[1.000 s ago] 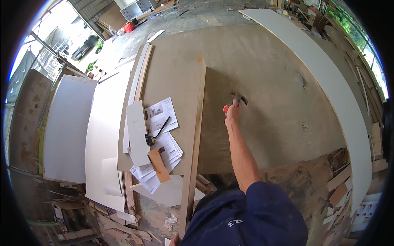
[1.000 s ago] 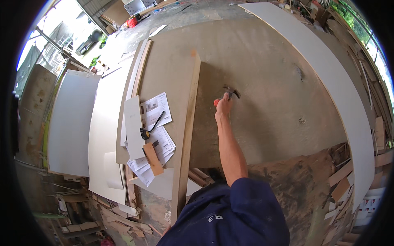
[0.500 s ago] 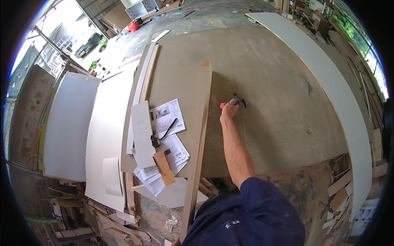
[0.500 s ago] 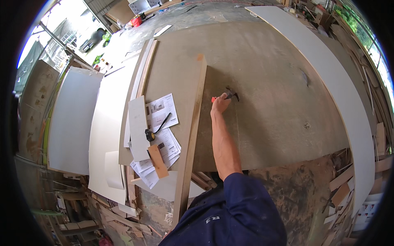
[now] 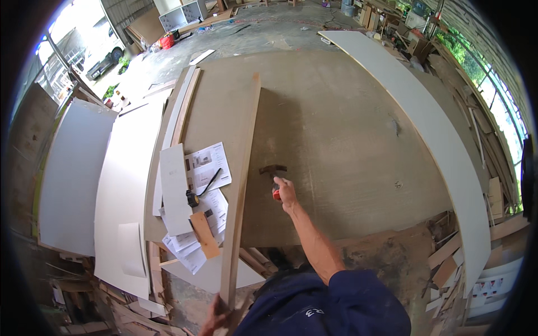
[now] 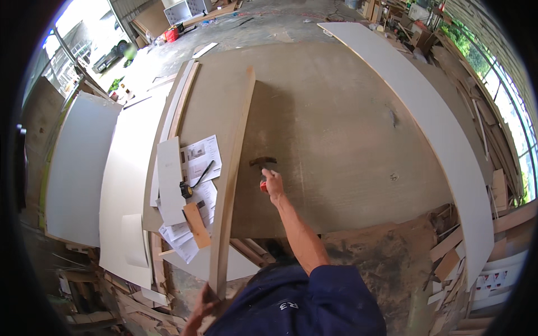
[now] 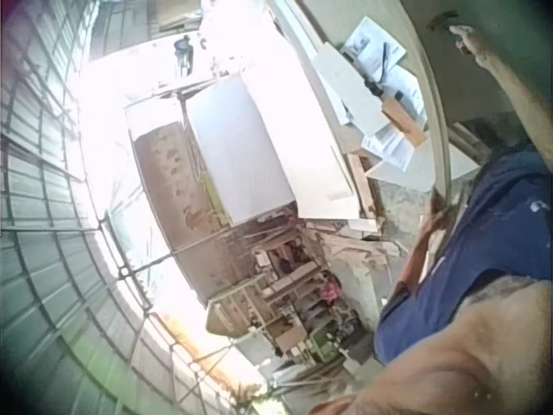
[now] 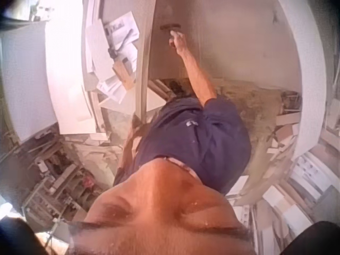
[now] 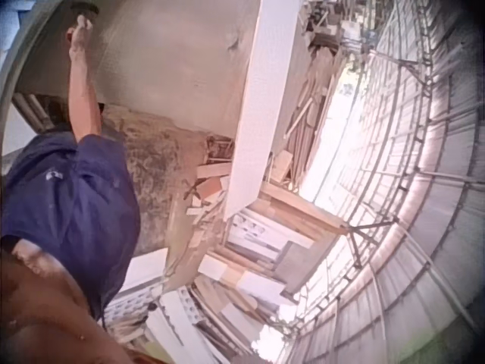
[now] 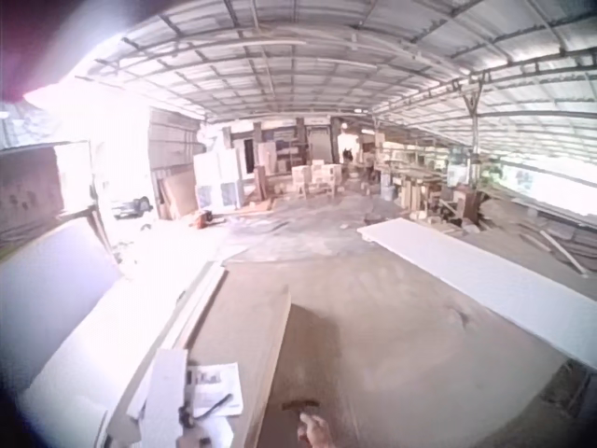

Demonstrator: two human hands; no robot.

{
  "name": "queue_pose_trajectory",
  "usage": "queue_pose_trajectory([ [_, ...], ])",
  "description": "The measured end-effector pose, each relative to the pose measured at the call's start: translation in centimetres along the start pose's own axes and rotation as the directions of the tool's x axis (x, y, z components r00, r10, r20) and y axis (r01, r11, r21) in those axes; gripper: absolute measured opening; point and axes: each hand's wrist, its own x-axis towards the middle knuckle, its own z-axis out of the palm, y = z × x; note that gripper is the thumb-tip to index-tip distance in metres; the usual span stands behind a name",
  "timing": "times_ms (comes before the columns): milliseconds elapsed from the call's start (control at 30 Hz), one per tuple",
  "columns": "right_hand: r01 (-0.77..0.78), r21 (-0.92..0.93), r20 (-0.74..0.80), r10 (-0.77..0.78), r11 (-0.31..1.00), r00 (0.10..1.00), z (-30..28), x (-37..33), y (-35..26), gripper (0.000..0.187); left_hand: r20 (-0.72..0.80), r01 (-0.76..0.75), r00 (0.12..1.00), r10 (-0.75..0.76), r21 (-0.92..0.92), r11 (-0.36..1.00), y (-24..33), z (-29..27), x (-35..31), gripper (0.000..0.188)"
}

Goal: The person places a large white panel on a workbench, uses a tape measure to mark the surface, and hammers nails into a wooden board. The person also uses a sanding block to smooth the edges of a smaller white panel before moving it aside.

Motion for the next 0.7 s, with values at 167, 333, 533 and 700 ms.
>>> queue_pose_trajectory([
  [167,0.017,-0.103,0.048,-0.013,0.995,0.999,-5.0,-6.0,0.7,0.027,0.05,-0.104,0.994,0.094,0.257,0.961,14.6,3.4,7.8,0.076],
  [333,0.031,-0.147,0.048,-0.024,0.989,0.999,-12.9,-10.0,-0.3,0.025,-0.023,-0.299,0.947,0.32,0.296,0.907,19.8,11.5,15.0,0.078],
  [533,0.071,-0.303,0.072,-0.052,0.95,0.996,-21.6,-13.8,-2.9,0.023,-0.141,-0.262,0.9,0.412,0.581,0.771,20.5,20.2,17.5,0.086],
  [700,0.106,-0.401,0.062,-0.089,0.91,0.994,-24.2,-14.7,-3.1,0.022,-0.123,-0.204,0.897,0.424,0.736,0.645,17.9,23.0,18.2,0.09],
])
